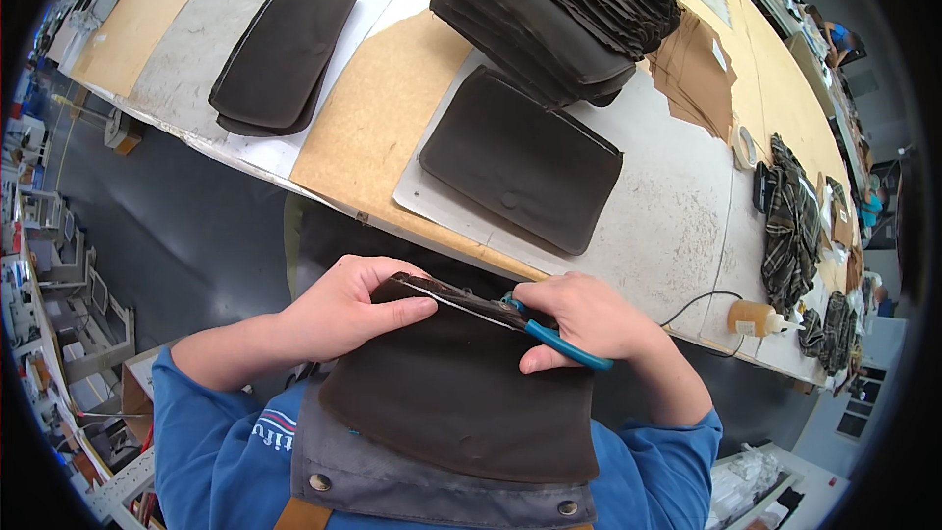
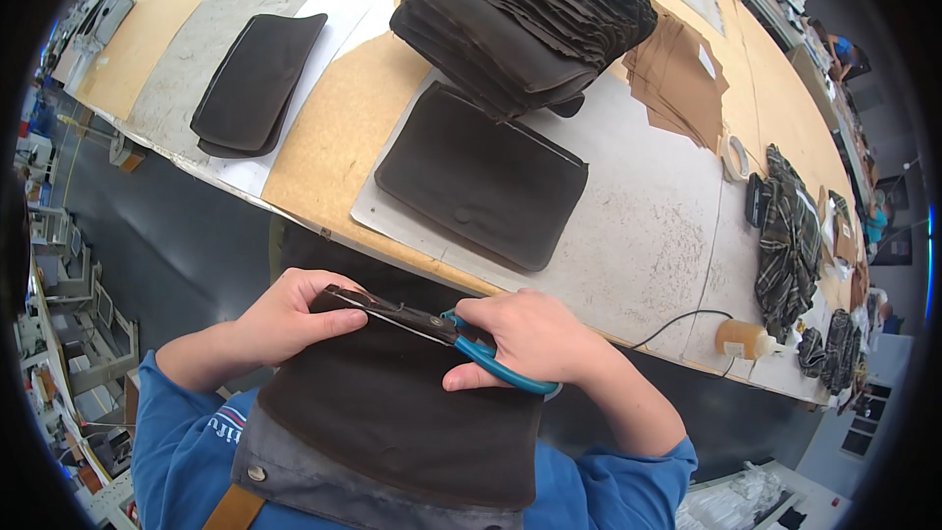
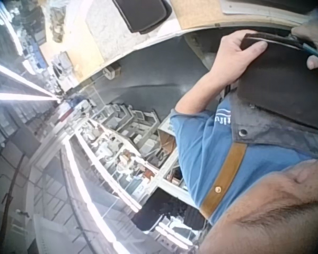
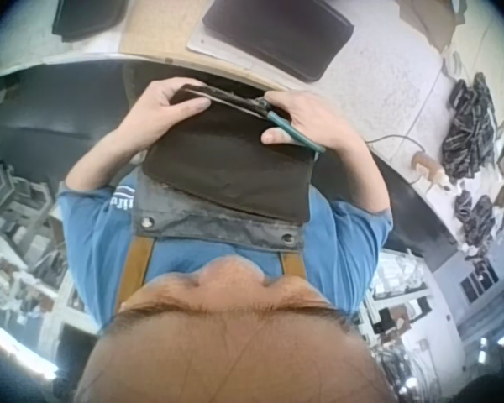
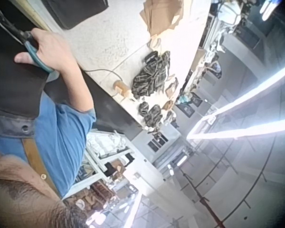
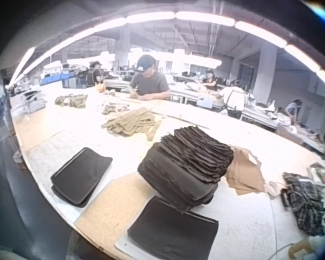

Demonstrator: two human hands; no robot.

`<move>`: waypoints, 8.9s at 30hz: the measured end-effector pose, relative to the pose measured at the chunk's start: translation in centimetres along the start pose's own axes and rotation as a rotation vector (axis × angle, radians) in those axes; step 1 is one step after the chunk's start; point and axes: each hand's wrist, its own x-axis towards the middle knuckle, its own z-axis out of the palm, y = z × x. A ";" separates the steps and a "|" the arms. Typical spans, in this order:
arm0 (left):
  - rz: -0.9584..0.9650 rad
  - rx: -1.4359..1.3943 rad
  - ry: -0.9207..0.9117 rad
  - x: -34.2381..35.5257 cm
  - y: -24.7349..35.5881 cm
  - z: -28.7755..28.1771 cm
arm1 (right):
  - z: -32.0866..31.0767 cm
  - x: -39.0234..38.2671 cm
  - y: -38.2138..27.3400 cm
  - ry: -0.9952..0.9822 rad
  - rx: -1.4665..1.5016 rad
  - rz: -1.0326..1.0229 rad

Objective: The person uses a pair of scissors to trim the edges of dark brown fabric pieces. They hold each piece in their left hand and carefully cut along the perimeter with their right hand, then place the finished piece on a growing stack on the table.

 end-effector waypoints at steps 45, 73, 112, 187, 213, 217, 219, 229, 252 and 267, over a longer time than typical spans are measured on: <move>-0.035 -0.094 -0.021 0.1 0.1 0.2 | -0.2 -0.3 0.1 0.016 -0.074 0.011; -0.045 -0.081 -0.036 0.4 -0.1 0.3 | -0.2 0.4 -0.4 0.103 -0.110 0.026; -0.016 -0.031 -0.053 -0.3 -1.1 1.2 | 1.0 1.7 -2.6 0.142 -0.173 0.040; 0.291 0.724 -0.191 1.7 4.9 2.7 | 2.6 -3.5 -2.8 0.455 0.821 0.015; 0.191 -0.247 0.015 -5.7 -0.9 -4.5 | 5.5 -2.4 -0.7 0.697 1.042 0.029; 0.148 -0.307 0.023 -5.5 -1.5 -4.1 | 4.9 -1.9 -2.2 0.675 1.014 0.064; 0.107 -0.324 0.043 -5.2 -2.1 -4.3 | 4.6 -2.1 -2.4 0.651 1.066 0.057; 0.096 -0.385 0.059 -4.6 -2.0 -4.6 | 4.9 -2.3 -2.2 0.706 1.109 -0.069; 0.996 1.160 1.010 2.7 -0.1 -10.7 | 6.0 -4.1 1.3 0.777 1.159 0.030; 1.105 1.508 0.217 7.0 -2.1 -1.3 | 5.4 -5.5 0.4 0.659 0.979 0.205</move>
